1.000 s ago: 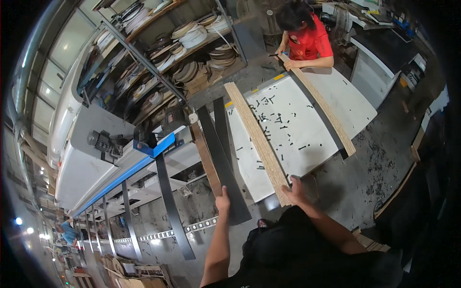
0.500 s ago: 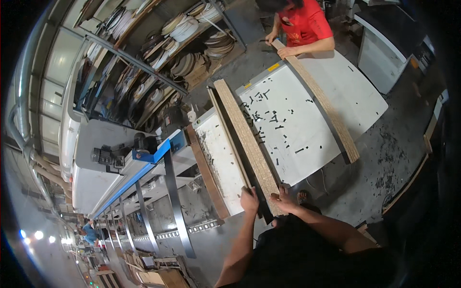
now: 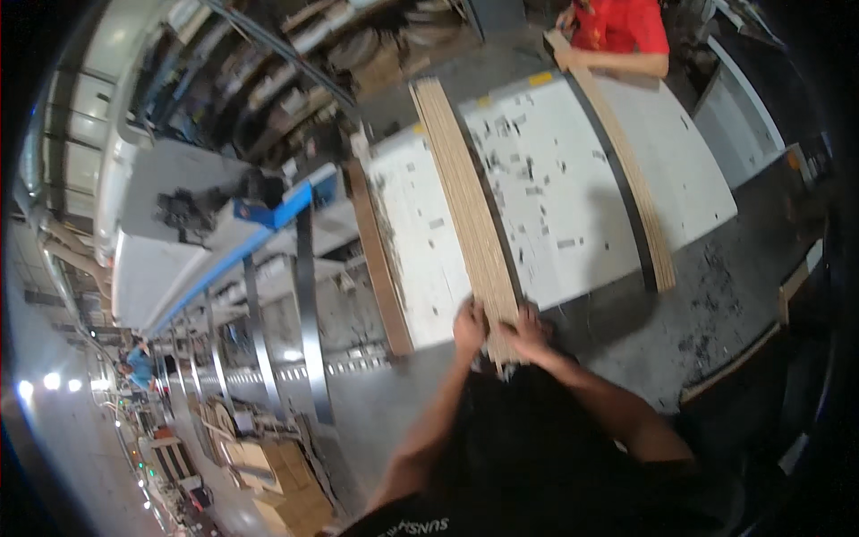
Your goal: The person collects wooden panels from a workstation, stacks them together by hand, and carries each stack to place onto a pallet pile.
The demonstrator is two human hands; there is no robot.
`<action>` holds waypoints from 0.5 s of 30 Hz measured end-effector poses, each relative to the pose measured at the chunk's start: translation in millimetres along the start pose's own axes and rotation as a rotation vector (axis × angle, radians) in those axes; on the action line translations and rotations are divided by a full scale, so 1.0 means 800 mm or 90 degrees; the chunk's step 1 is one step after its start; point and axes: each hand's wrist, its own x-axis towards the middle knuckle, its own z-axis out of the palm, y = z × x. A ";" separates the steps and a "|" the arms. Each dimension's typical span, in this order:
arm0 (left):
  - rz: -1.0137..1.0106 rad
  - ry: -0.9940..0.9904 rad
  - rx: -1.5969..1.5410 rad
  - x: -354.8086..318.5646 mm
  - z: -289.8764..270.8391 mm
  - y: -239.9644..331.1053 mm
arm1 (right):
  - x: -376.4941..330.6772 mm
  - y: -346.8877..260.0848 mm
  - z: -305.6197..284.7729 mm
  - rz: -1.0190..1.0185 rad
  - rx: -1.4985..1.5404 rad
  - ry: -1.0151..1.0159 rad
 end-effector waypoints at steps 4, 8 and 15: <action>-0.013 -0.092 -0.053 0.009 -0.007 -0.028 | -0.009 0.043 0.010 0.033 0.311 0.026; 0.060 -0.179 -0.110 0.012 -0.042 -0.039 | -0.062 0.069 0.016 0.382 0.737 0.179; 0.038 -0.332 -0.099 0.000 -0.143 -0.085 | -0.111 0.015 0.092 0.514 1.183 0.243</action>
